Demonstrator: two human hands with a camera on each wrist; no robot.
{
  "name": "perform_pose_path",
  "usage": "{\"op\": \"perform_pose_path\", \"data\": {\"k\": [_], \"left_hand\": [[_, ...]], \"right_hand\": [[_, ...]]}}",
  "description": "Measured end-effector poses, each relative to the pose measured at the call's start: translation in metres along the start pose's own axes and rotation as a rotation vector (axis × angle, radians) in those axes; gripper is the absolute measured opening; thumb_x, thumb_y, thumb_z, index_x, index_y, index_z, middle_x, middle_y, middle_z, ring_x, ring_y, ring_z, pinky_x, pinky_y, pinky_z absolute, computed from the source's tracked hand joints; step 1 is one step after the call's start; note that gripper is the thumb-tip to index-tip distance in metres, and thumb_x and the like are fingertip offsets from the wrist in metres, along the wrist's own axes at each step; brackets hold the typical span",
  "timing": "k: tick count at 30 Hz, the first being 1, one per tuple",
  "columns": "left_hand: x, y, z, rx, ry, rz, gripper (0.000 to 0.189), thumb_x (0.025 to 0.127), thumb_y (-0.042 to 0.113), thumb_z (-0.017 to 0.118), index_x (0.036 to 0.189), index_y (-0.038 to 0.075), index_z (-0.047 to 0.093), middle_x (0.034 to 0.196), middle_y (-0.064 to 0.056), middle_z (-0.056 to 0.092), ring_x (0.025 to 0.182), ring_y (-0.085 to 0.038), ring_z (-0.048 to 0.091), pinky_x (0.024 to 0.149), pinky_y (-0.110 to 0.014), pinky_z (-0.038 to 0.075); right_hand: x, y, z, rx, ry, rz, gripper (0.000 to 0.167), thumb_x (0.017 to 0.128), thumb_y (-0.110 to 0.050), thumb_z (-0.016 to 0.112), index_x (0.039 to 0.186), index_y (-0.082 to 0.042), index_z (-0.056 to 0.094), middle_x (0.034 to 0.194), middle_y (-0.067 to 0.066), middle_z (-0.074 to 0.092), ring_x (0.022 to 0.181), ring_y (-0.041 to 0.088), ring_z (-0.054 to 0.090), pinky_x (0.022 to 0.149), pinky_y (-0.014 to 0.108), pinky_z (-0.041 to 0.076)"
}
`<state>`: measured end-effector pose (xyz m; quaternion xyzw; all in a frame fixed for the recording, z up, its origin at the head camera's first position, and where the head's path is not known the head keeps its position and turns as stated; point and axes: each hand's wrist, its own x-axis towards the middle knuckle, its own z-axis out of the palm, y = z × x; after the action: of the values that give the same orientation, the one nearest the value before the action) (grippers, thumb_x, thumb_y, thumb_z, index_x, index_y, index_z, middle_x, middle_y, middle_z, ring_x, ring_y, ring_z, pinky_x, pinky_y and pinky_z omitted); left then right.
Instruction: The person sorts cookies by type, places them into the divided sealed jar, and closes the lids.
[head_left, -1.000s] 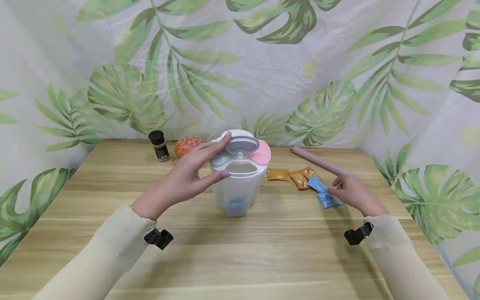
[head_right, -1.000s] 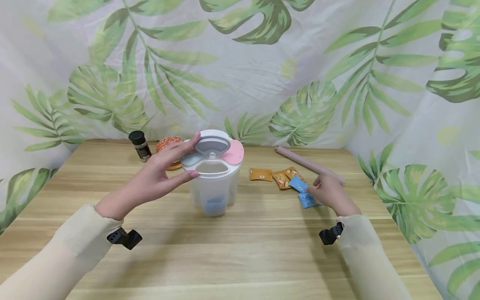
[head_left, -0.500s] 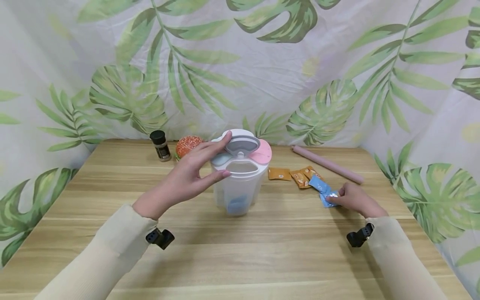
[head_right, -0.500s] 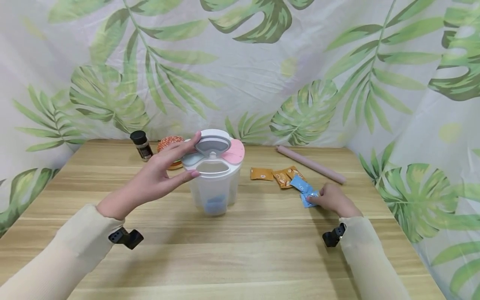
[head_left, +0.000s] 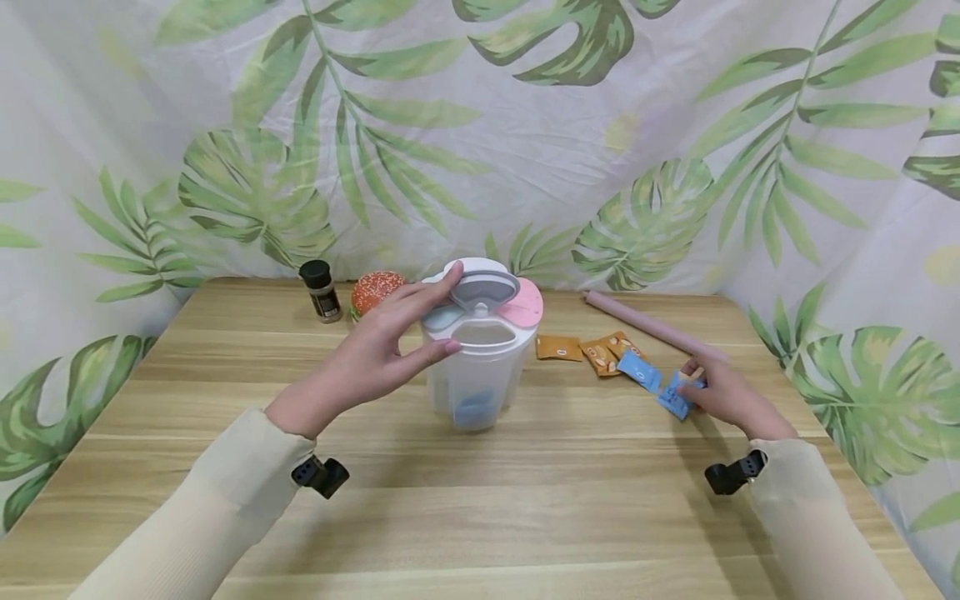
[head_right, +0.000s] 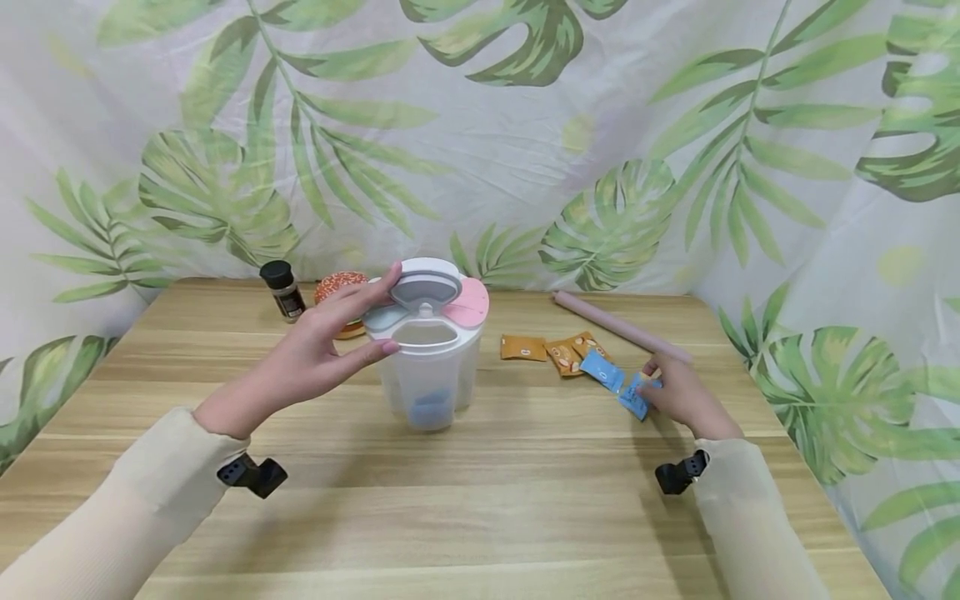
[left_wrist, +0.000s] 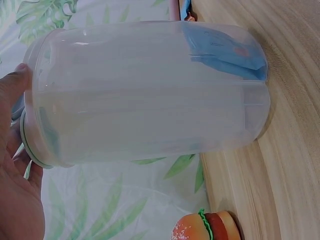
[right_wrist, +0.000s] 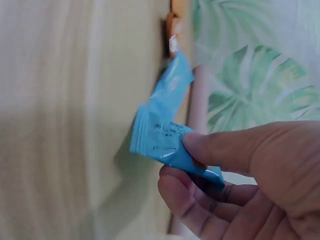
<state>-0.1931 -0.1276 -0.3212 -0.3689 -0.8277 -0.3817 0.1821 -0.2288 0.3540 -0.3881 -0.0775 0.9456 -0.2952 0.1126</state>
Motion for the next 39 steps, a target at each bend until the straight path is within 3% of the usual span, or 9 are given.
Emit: {"op": "perform_pose_path", "data": {"k": [5, 9, 17, 24, 32, 39], "left_hand": [[0.001, -0.001, -0.001, -0.002, -0.002, -0.011, 0.084, 0.090, 0.008, 0.082, 0.162, 0.012, 0.039, 0.156, -0.012, 0.057, 0.141, -0.031, 0.054, 0.114, -0.052, 0.046], [0.000, -0.001, 0.001, -0.010, -0.003, -0.014, 0.083, 0.090, 0.009, 0.082, 0.162, 0.012, 0.040, 0.155, -0.012, 0.057, 0.141, -0.030, 0.054, 0.114, -0.051, 0.046], [-0.002, 0.000, 0.005, -0.027, 0.006, -0.018, 0.083, 0.090, 0.009, 0.082, 0.162, 0.012, 0.040, 0.154, -0.013, 0.058, 0.140, -0.030, 0.054, 0.114, -0.050, 0.046], [-0.002, -0.001, 0.002, -0.012, 0.020, 0.012, 0.083, 0.089, 0.008, 0.083, 0.161, 0.009, 0.042, 0.155, -0.013, 0.057, 0.140, -0.032, 0.055, 0.114, -0.051, 0.046], [-0.002, -0.001, -0.002, -0.019, 0.004, -0.002, 0.083, 0.090, 0.008, 0.082, 0.161, 0.010, 0.040, 0.155, -0.013, 0.057, 0.141, -0.032, 0.054, 0.114, -0.052, 0.046], [-0.003, 0.000, -0.003, -0.035, -0.011, -0.022, 0.082, 0.092, 0.010, 0.081, 0.162, 0.012, 0.039, 0.157, -0.014, 0.055, 0.141, -0.032, 0.053, 0.113, -0.053, 0.047]], "right_hand": [[-0.001, -0.023, -0.008, 0.030, 0.043, -0.091, 0.024, 0.106, -0.005, 0.058, 0.122, 0.013, 0.057, 0.079, 0.014, 0.064, 0.069, 0.017, 0.067, 0.064, 0.033, 0.062], [-0.005, -0.046, -0.011, 0.043, 0.100, -0.201, 0.024, 0.108, -0.009, 0.057, 0.125, 0.007, 0.063, 0.086, 0.014, 0.068, 0.072, 0.009, 0.066, 0.067, 0.028, 0.061], [-0.010, -0.102, -0.007, 0.107, 0.264, -0.378, 0.026, 0.107, -0.019, 0.061, 0.129, -0.007, 0.069, 0.096, 0.013, 0.075, 0.079, 0.007, 0.072, 0.072, 0.020, 0.059], [-0.013, -0.158, -0.005, 0.249, 0.399, -0.665, 0.016, 0.100, -0.003, 0.069, 0.116, 0.000, 0.071, 0.093, 0.008, 0.076, 0.078, 0.001, 0.072, 0.071, 0.017, 0.059], [-0.009, -0.210, 0.006, 0.346, 0.411, -0.861, 0.017, 0.092, 0.008, 0.073, 0.108, 0.008, 0.067, 0.095, 0.014, 0.074, 0.080, 0.009, 0.070, 0.073, 0.017, 0.059], [-0.004, -0.232, 0.019, 0.323, 0.358, -0.938, 0.022, 0.088, 0.013, 0.074, 0.108, 0.005, 0.068, 0.097, 0.015, 0.075, 0.081, 0.008, 0.071, 0.073, 0.018, 0.060]]}}
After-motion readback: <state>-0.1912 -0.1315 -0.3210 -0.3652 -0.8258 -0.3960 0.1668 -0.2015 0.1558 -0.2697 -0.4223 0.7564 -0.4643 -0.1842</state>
